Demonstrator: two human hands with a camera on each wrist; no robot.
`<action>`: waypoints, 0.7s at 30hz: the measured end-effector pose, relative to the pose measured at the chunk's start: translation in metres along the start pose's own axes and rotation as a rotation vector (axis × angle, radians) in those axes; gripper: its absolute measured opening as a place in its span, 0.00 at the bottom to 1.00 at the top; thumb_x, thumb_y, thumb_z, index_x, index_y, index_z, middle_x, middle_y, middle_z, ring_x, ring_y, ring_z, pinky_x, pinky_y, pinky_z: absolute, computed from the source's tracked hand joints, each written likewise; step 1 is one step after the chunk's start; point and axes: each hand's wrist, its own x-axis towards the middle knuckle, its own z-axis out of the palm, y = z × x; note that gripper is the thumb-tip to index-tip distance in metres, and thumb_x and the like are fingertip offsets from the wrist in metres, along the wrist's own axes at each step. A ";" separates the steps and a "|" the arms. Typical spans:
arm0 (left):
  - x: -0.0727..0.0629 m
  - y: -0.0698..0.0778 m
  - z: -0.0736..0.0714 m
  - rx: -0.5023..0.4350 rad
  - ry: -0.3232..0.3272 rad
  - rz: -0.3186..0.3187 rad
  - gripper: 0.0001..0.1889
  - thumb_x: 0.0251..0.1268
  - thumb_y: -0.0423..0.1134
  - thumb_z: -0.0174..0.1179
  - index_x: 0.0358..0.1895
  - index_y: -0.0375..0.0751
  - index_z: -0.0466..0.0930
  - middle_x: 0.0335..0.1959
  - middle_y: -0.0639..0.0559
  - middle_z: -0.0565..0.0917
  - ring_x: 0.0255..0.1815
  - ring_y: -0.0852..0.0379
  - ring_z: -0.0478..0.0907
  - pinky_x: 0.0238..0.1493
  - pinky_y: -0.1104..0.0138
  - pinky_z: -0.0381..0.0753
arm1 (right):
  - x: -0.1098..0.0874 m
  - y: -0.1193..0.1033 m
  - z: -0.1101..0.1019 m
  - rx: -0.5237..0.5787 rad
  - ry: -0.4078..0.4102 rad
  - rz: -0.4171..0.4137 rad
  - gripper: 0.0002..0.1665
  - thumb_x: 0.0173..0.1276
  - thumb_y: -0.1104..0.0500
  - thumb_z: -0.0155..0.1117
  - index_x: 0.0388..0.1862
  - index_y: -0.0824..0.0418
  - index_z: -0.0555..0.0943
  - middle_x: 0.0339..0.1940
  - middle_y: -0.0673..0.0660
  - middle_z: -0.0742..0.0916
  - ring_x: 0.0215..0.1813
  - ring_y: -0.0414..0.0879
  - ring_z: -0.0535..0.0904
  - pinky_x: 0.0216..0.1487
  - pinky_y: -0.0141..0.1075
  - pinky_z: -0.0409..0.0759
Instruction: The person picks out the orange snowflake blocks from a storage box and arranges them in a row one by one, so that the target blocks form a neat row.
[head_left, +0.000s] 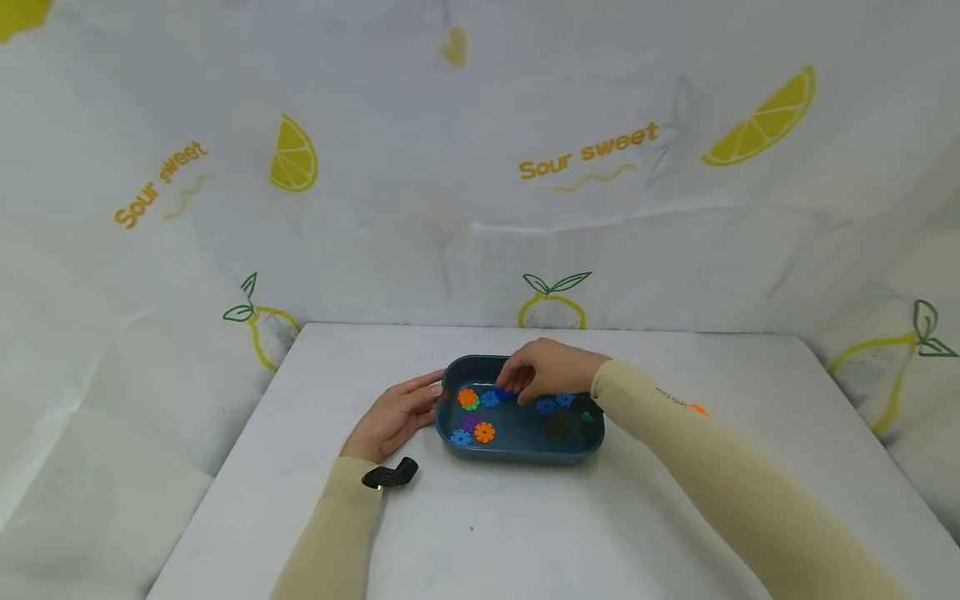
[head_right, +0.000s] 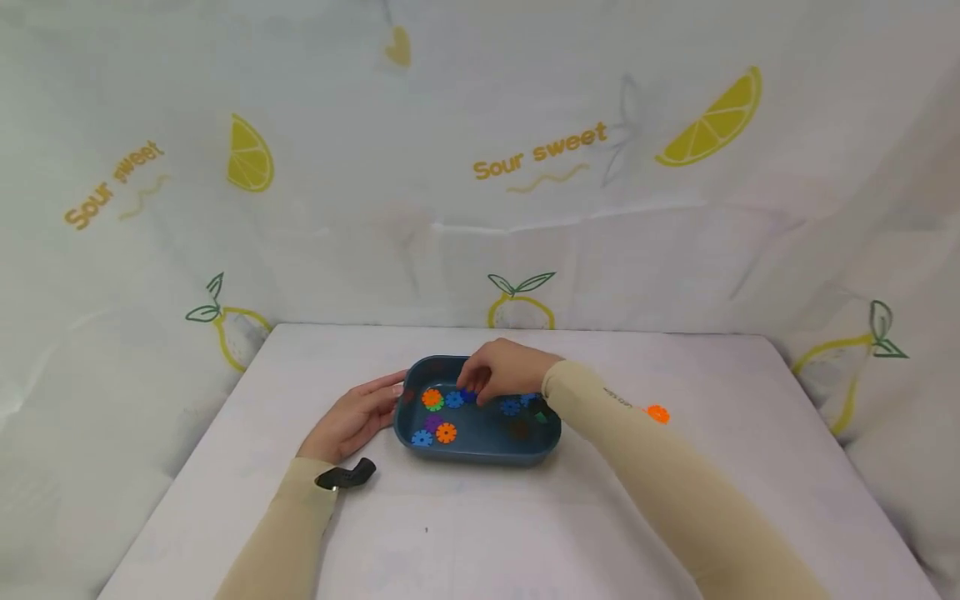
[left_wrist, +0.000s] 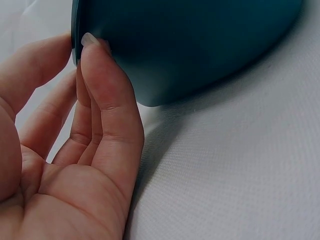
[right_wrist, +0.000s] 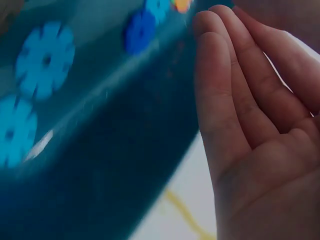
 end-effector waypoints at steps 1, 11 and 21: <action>0.000 0.000 0.000 -0.002 -0.005 0.000 0.24 0.79 0.43 0.67 0.74 0.48 0.81 0.72 0.45 0.83 0.64 0.53 0.83 0.61 0.65 0.87 | 0.005 -0.001 0.004 -0.006 -0.019 -0.002 0.19 0.72 0.65 0.76 0.61 0.56 0.89 0.55 0.53 0.92 0.52 0.39 0.87 0.60 0.37 0.87; -0.003 -0.004 -0.001 0.022 -0.068 -0.003 0.27 0.81 0.41 0.64 0.79 0.44 0.75 0.73 0.43 0.82 0.59 0.56 0.84 0.61 0.65 0.87 | 0.038 -0.009 0.039 -0.093 -0.118 -0.043 0.14 0.69 0.62 0.80 0.51 0.50 0.92 0.45 0.44 0.90 0.46 0.37 0.84 0.56 0.33 0.87; 0.000 -0.001 -0.008 -0.006 -0.061 0.024 0.26 0.81 0.41 0.64 0.78 0.45 0.76 0.72 0.44 0.83 0.60 0.56 0.85 0.60 0.65 0.87 | 0.053 -0.018 0.041 -0.162 -0.135 -0.074 0.14 0.68 0.59 0.82 0.51 0.48 0.91 0.44 0.43 0.90 0.46 0.37 0.83 0.55 0.32 0.85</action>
